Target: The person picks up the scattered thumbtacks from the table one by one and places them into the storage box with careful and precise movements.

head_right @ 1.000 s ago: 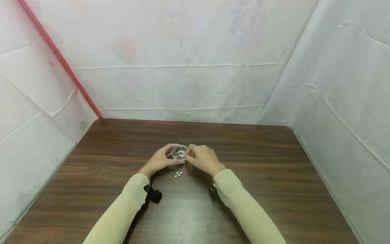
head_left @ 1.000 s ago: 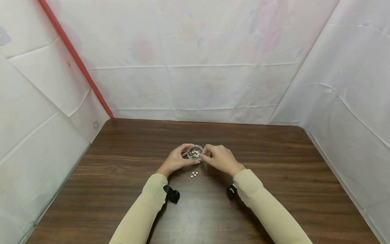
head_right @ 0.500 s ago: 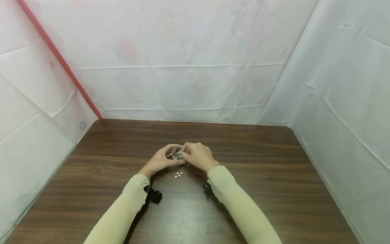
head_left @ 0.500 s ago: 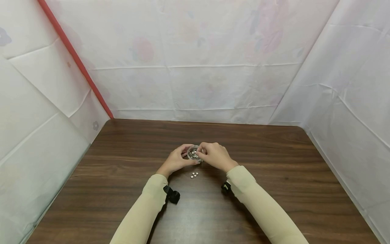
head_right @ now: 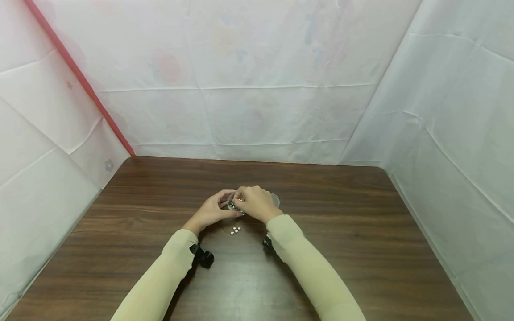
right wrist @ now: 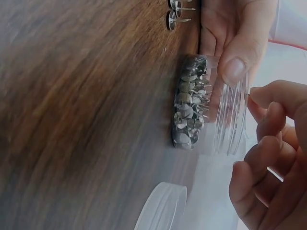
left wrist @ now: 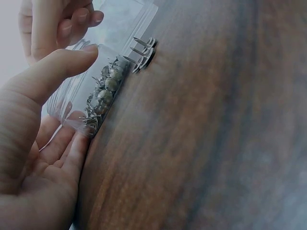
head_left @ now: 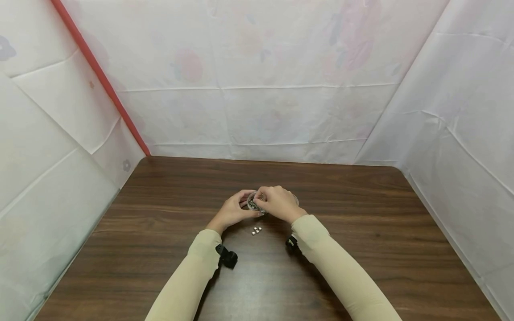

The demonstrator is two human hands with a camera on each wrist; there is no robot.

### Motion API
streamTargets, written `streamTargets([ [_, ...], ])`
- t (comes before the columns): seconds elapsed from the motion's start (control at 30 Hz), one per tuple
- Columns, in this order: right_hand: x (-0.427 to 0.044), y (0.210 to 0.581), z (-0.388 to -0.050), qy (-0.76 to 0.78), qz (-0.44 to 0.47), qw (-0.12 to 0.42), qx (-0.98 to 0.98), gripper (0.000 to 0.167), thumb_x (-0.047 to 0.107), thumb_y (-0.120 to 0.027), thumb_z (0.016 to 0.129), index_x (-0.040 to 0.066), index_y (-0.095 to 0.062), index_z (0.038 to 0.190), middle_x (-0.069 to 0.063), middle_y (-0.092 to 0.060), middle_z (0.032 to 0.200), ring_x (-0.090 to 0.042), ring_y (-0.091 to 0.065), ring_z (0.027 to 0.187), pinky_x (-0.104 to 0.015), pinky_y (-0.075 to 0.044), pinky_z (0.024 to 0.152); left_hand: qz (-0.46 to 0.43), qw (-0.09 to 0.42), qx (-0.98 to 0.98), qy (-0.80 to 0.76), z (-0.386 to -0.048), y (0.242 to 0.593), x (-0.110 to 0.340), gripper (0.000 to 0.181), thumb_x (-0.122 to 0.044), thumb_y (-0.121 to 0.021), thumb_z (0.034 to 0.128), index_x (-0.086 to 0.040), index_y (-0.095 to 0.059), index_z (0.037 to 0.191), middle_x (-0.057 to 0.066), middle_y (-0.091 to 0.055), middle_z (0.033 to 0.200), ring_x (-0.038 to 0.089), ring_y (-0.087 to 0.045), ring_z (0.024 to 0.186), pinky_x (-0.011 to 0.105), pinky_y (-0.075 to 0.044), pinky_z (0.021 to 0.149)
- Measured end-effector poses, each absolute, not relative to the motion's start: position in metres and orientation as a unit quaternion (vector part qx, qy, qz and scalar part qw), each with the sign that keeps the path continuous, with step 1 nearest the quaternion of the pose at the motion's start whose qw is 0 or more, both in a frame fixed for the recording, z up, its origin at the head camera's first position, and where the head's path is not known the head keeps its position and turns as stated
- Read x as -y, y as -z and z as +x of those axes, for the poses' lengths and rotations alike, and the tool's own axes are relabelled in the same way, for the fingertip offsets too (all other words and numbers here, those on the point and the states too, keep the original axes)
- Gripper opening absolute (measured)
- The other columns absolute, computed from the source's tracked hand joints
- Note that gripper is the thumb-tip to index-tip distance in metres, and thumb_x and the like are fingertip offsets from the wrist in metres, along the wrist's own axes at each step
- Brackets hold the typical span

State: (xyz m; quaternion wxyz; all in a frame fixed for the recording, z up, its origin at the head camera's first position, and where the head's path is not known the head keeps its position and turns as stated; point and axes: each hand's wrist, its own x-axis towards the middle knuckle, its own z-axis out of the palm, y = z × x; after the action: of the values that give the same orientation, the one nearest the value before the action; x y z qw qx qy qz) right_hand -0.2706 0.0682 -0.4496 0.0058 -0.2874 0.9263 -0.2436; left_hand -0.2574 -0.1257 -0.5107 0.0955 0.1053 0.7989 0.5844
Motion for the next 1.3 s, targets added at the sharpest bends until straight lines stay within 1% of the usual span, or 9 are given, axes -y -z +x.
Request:
streamTargets([
  [0.23, -0.064, 0.451, -0.273, 0.239, -0.293, 0.009, -0.926, 0.014, 0.031, -0.064, 0.1, 0.019, -0.072, 0.101, 0.009, -0.065, 0.077, -0.005, -0.053, 0.051, -0.024, -0.045, 0.045, 0.103, 0.097, -0.794, -0.591, -0.257, 0.511, 0.126, 0.077, -0.034, -0.091, 0.0746, -0.024, -0.055, 0.141, -0.002, -0.054, 0.14, 0.023, -0.051, 0.131, 0.041, -0.048, 0.104],
  [0.43, -0.062, 0.45, -0.275, 0.237, -0.291, 0.015, -0.927, 0.015, 0.03, -0.063, 0.101, 0.019, -0.073, 0.102, 0.011, -0.063, 0.072, -0.007, -0.049, 0.046, -0.023, -0.041, 0.042, 0.103, 0.1, -0.795, -0.589, -0.257, 0.509, 0.126, 0.076, -0.033, -0.091, 0.0751, -0.024, -0.054, 0.141, 0.0, -0.052, 0.142, 0.025, -0.05, 0.133, 0.042, -0.047, 0.105],
  [0.6, -0.062, 0.45, -0.275, 0.23, -0.288, 0.012, -0.93, 0.018, 0.033, -0.064, 0.101, 0.019, -0.073, 0.105, 0.011, -0.06, 0.068, -0.007, -0.045, 0.045, -0.023, -0.036, 0.04, 0.102, 0.098, -0.798, -0.586, -0.256, 0.509, 0.126, 0.076, -0.034, -0.091, 0.0749, -0.024, -0.055, 0.141, -0.001, -0.052, 0.143, 0.025, -0.05, 0.133, 0.043, -0.046, 0.105],
  [0.8, -0.067, 0.448, -0.271, 0.238, -0.285, 0.002, -0.928, 0.016, 0.032, -0.063, 0.101, 0.02, -0.072, 0.105, 0.012, -0.059, 0.066, -0.006, -0.047, 0.046, -0.022, -0.038, 0.04, 0.103, 0.091, -0.802, -0.581, -0.256, 0.508, 0.126, 0.077, -0.036, -0.091, 0.0745, -0.023, -0.055, 0.141, -0.001, -0.053, 0.141, 0.024, -0.051, 0.132, 0.042, -0.046, 0.106],
  [0.93, -0.073, 0.446, -0.265, 0.24, -0.285, 0.008, -0.928, 0.014, 0.031, -0.062, 0.101, 0.021, -0.072, 0.104, 0.013, -0.061, 0.069, -0.005, -0.049, 0.047, -0.023, -0.041, 0.042, 0.1, 0.093, -0.804, -0.578, -0.256, 0.507, 0.126, 0.078, -0.036, -0.091, 0.0748, -0.024, -0.054, 0.142, 0.0, -0.052, 0.142, 0.025, -0.049, 0.133, 0.042, -0.045, 0.107],
  [1.07, -0.077, 0.446, -0.259, 0.231, -0.295, 0.014, -0.927, 0.013, 0.03, -0.062, 0.101, 0.022, -0.071, 0.104, 0.014, -0.062, 0.071, -0.004, -0.051, 0.049, -0.024, -0.043, 0.044, 0.101, 0.092, -0.803, -0.58, -0.256, 0.508, 0.126, 0.077, -0.033, -0.09, 0.0768, -0.022, -0.053, 0.143, 0.003, -0.051, 0.144, 0.027, -0.049, 0.133, 0.043, -0.045, 0.107],
  [1.17, -0.081, 0.446, -0.255, 0.225, -0.306, 0.003, -0.925, 0.011, 0.027, -0.063, 0.1, 0.022, -0.071, 0.103, 0.015, -0.061, 0.069, -0.003, -0.05, 0.049, -0.024, -0.044, 0.048, 0.102, 0.092, -0.802, -0.581, -0.257, 0.508, 0.127, 0.076, -0.03, -0.09, 0.0781, -0.02, -0.053, 0.144, 0.004, -0.049, 0.146, 0.028, -0.048, 0.134, 0.043, -0.044, 0.108],
  [1.3, -0.086, 0.448, -0.252, 0.227, -0.319, -0.013, -0.92, 0.008, 0.024, -0.064, 0.099, 0.021, -0.072, 0.1, 0.015, -0.06, 0.066, 0.0, -0.048, 0.048, -0.023, -0.045, 0.052, 0.1, 0.093, -0.807, -0.575, -0.258, 0.509, 0.127, 0.076, -0.031, -0.09, 0.0773, -0.022, -0.053, 0.143, 0.003, -0.049, 0.146, 0.028, -0.047, 0.135, 0.043, -0.043, 0.109],
])
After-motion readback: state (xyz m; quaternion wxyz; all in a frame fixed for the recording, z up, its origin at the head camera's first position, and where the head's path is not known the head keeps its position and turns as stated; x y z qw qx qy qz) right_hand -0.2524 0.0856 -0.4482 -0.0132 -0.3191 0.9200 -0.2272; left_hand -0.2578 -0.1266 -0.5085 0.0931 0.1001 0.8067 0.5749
